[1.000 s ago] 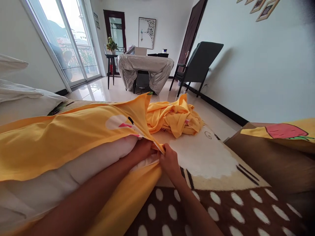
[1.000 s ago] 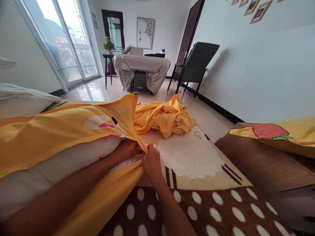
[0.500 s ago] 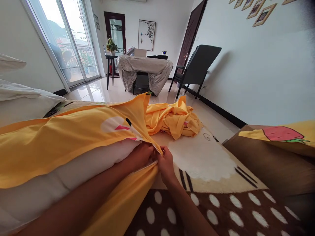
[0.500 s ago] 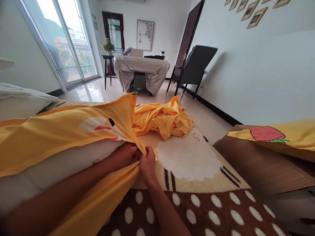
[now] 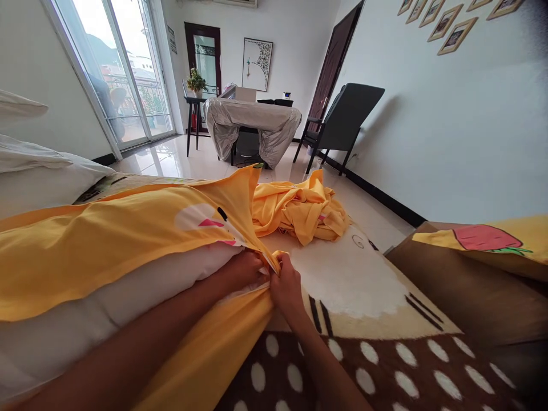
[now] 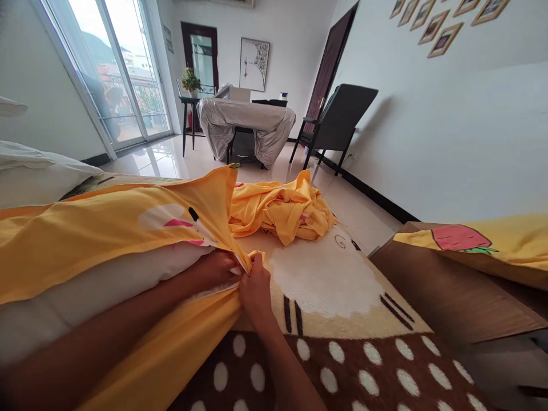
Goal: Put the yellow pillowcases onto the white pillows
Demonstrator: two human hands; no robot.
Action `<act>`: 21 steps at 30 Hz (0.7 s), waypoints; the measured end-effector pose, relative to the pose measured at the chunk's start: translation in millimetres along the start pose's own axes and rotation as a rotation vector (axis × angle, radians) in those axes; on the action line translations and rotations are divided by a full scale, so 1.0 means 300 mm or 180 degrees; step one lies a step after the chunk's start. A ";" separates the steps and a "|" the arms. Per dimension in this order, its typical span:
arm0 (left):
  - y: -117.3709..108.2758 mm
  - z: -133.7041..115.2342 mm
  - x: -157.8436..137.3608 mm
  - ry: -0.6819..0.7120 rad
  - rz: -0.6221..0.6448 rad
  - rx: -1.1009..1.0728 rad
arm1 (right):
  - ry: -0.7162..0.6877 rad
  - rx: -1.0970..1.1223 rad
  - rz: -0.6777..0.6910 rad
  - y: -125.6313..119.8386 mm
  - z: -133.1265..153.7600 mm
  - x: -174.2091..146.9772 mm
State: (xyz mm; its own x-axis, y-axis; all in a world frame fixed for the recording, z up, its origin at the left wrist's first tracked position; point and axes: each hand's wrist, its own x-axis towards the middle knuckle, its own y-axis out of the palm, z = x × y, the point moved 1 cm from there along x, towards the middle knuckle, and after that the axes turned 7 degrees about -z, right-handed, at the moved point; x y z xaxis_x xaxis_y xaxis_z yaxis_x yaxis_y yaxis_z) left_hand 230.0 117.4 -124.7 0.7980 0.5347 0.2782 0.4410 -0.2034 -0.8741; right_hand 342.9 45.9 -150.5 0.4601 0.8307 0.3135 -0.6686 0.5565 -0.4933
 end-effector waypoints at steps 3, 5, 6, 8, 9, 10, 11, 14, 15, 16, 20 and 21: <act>-0.003 0.000 -0.002 0.0159 -0.0052 -0.0221 | 0.0078 -0.0001 0.0021 -0.005 0.005 0.008; -0.014 -0.005 -0.010 0.0235 -0.0084 -0.0479 | 0.0144 0.0047 0.0048 -0.009 0.009 0.014; -0.022 -0.007 -0.015 0.0250 -0.0090 -0.0619 | 0.0162 0.0088 0.0065 -0.011 0.010 0.016; -0.039 -0.009 -0.023 0.0204 -0.0089 -0.0870 | 0.0172 0.0167 0.0077 -0.013 0.011 0.020; -0.048 -0.008 -0.026 0.0093 -0.0094 -0.0988 | 0.0171 0.0186 0.0063 -0.014 0.010 0.021; -0.056 -0.007 -0.027 -0.0047 -0.0098 -0.1077 | 0.0167 0.0198 0.0040 -0.014 0.009 0.022; -0.062 -0.006 -0.027 -0.0184 -0.0094 -0.1149 | 0.0160 0.0216 0.0009 -0.014 0.007 0.022; -0.076 -0.011 -0.023 -0.0327 -0.0010 -0.1275 | 0.0172 0.0451 -0.0083 -0.010 0.001 0.023; -0.079 -0.016 -0.021 -0.0238 0.0073 -0.1230 | 0.0217 0.0640 -0.0089 -0.006 -0.001 0.023; -0.080 -0.022 -0.021 -0.0171 0.0178 -0.1135 | 0.0330 0.0927 -0.0073 -0.001 -0.002 0.022; -0.078 -0.040 -0.032 -0.0034 0.0573 -0.0584 | 0.1035 0.2144 0.0111 0.028 0.000 0.013; -0.077 -0.039 -0.035 -0.0016 0.0606 -0.0533 | 0.1172 0.2314 0.0184 0.034 0.002 0.011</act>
State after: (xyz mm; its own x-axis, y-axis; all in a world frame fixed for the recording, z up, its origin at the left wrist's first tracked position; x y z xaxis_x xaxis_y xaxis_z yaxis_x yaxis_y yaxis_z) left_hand 216.1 106.8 -102.9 0.8713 0.4777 0.1124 0.3451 -0.4336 -0.8324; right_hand 337.3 54.2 -154.1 0.4912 0.8699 -0.0454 -0.8509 0.4903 0.1887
